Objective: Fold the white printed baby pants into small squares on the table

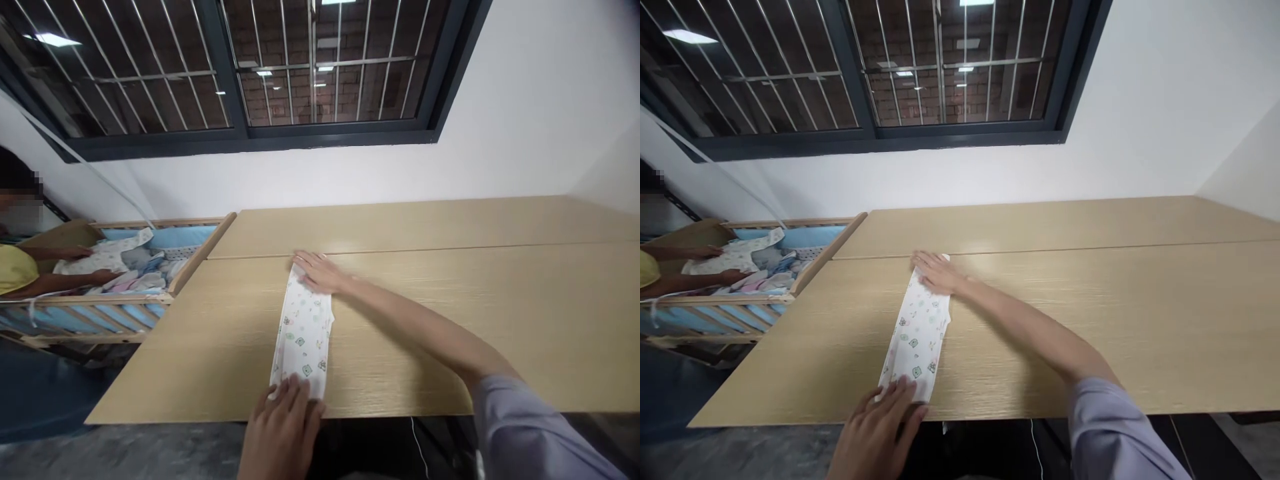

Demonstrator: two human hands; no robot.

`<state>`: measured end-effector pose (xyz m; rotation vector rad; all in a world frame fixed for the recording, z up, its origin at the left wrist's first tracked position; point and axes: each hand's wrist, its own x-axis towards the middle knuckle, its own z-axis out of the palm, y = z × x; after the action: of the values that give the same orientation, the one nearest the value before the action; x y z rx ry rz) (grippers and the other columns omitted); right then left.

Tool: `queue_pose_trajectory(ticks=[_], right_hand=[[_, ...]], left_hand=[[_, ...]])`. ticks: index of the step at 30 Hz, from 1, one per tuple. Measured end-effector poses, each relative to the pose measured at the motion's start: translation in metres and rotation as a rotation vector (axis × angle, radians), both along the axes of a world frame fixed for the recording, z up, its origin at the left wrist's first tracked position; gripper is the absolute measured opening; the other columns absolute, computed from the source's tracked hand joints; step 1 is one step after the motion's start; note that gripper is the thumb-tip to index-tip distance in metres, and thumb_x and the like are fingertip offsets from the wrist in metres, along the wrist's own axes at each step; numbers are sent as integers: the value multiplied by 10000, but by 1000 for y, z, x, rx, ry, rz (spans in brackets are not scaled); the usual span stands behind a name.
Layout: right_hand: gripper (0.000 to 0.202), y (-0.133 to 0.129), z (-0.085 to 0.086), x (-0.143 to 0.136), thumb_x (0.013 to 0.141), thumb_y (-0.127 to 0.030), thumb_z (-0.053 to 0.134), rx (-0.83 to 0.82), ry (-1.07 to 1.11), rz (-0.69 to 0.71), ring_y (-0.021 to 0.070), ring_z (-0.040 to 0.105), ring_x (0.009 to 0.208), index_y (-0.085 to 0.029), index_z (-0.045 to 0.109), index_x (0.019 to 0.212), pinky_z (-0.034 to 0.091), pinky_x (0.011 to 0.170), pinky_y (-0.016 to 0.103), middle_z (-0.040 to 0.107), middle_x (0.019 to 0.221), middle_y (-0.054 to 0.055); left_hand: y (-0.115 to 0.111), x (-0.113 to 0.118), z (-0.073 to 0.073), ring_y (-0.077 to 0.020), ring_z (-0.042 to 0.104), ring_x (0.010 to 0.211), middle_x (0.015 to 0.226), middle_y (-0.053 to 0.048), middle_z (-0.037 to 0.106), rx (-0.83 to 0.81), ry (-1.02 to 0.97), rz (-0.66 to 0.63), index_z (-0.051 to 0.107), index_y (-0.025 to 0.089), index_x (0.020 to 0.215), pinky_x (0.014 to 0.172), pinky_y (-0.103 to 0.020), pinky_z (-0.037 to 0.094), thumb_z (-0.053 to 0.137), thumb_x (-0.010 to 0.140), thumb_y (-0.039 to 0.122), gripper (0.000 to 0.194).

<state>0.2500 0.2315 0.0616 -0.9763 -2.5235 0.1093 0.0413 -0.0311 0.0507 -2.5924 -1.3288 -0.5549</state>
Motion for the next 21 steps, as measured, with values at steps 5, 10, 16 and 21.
queue_pose_trajectory(ticks=[5, 10, 16, 21], right_hand=[[404, -121, 15, 1, 1070, -287, 314, -119, -30, 252, 209, 640, 1110, -188, 577, 1360, 505, 986, 407, 687, 1233, 107], [540, -218, -7, 15, 1017, -467, 463, -33, -120, 293, 298, 563, 1280, -138, 502, 1444, 457, 1073, 447, 628, 1367, 158], [415, -261, -15, 23, 1002, -155, 457, -38, -4, 129, 251, 568, 1290, -195, 528, 1409, 436, 1138, 395, 647, 1360, 95], [272, -233, 34, 27, 1045, -246, 422, -387, 264, -6, 189, 628, 1149, -278, 585, 1260, 552, 974, 316, 635, 1264, 69]], left_hand=[[20, -34, 7, -249, 753, 960, 1078, -45, 787, -116, -120, -55, 755, 278, 1048, 880, -405, 621, 667, 889, 327, 189], [21, -55, -8, -240, 721, 1076, 1218, -14, 738, -265, -194, -90, 718, 328, 1145, 919, -341, 617, 769, 762, 217, 402], [11, -41, 11, -141, 727, 898, 993, 18, 761, -439, -259, -260, 713, 317, 1018, 832, -219, 598, 508, 892, 55, 355], [33, -30, 48, -136, 715, 914, 1028, 3, 746, -374, -392, -212, 715, 298, 1079, 821, -204, 576, 513, 933, 155, 287]])
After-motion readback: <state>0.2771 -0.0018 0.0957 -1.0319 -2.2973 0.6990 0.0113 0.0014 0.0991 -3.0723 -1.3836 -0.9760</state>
